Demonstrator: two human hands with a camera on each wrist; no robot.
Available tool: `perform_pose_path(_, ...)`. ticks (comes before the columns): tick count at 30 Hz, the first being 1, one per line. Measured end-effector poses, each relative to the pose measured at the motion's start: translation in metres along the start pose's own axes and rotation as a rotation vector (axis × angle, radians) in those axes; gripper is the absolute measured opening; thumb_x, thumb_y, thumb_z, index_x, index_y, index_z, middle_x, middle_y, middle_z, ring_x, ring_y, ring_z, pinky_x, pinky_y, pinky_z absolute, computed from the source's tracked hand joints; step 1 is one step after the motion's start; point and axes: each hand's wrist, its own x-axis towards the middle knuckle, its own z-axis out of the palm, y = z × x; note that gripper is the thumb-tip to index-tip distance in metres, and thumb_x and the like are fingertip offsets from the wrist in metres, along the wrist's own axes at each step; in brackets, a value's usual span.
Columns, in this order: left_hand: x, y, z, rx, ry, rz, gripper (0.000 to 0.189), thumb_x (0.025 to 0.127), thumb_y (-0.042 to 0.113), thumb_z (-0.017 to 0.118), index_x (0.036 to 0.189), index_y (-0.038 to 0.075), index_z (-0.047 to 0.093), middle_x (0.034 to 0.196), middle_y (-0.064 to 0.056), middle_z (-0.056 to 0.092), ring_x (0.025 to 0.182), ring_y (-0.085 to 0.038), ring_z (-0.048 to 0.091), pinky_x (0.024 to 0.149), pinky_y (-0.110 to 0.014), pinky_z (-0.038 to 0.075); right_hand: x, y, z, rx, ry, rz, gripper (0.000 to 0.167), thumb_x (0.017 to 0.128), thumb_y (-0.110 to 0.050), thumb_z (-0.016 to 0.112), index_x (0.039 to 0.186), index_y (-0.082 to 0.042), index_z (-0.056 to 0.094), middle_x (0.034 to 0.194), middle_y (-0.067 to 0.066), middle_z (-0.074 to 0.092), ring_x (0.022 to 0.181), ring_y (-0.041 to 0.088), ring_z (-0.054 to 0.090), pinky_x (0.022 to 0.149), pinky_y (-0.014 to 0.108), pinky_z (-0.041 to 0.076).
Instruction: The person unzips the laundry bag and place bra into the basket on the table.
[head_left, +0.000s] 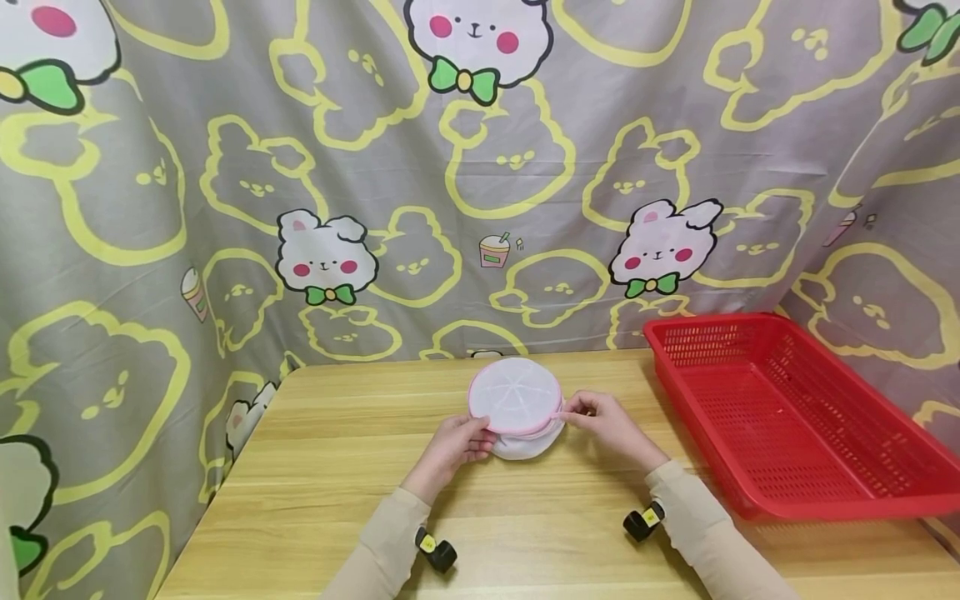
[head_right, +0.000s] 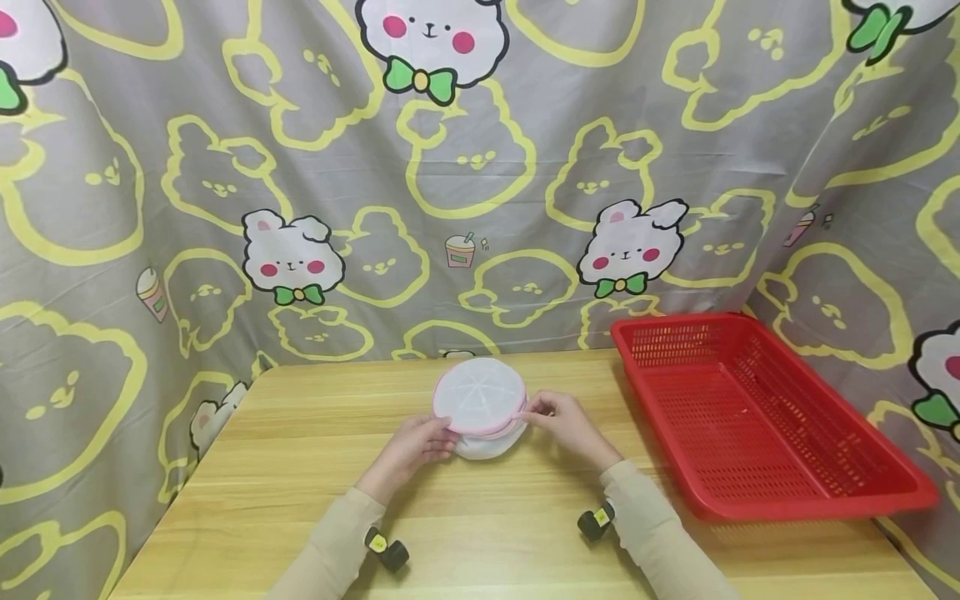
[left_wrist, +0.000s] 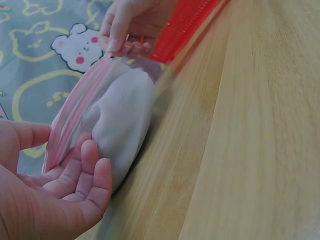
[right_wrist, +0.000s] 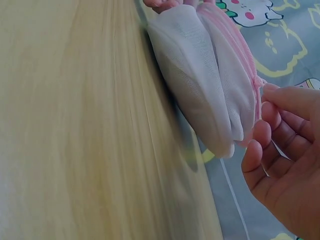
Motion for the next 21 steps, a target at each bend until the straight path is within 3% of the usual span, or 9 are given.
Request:
perform_pose_path(10, -0.002, 0.002, 0.005, 0.002, -0.017, -0.005, 0.028, 0.097, 0.026, 0.056, 0.097, -0.001, 0.061, 0.074, 0.000, 0.064, 0.067, -0.009, 0.061, 0.066, -0.024, 0.056, -0.002, -0.004, 0.005, 0.002, -0.042, -0.011, 0.012, 0.089, -0.019, 0.071, 0.091, -0.007, 0.071, 0.080, 0.005, 0.063, 0.072, 0.007, 0.052, 0.065, 0.019, 0.044)
perform_pose_path(21, -0.003, 0.000, 0.011, 0.050, 0.032, -0.018, 0.028, 0.098, 0.030, 0.057, 0.099, 0.002, 0.059, 0.075, 0.001, 0.061, 0.066, -0.010, 0.056, 0.063, -0.024, 0.052, -0.002, -0.008, 0.010, 0.005, -0.057, -0.013, 0.009, 0.088, -0.021, 0.071, 0.087, -0.013, 0.070, 0.079, 0.000, 0.063, 0.072, 0.007, 0.052, 0.065, 0.020, 0.045)
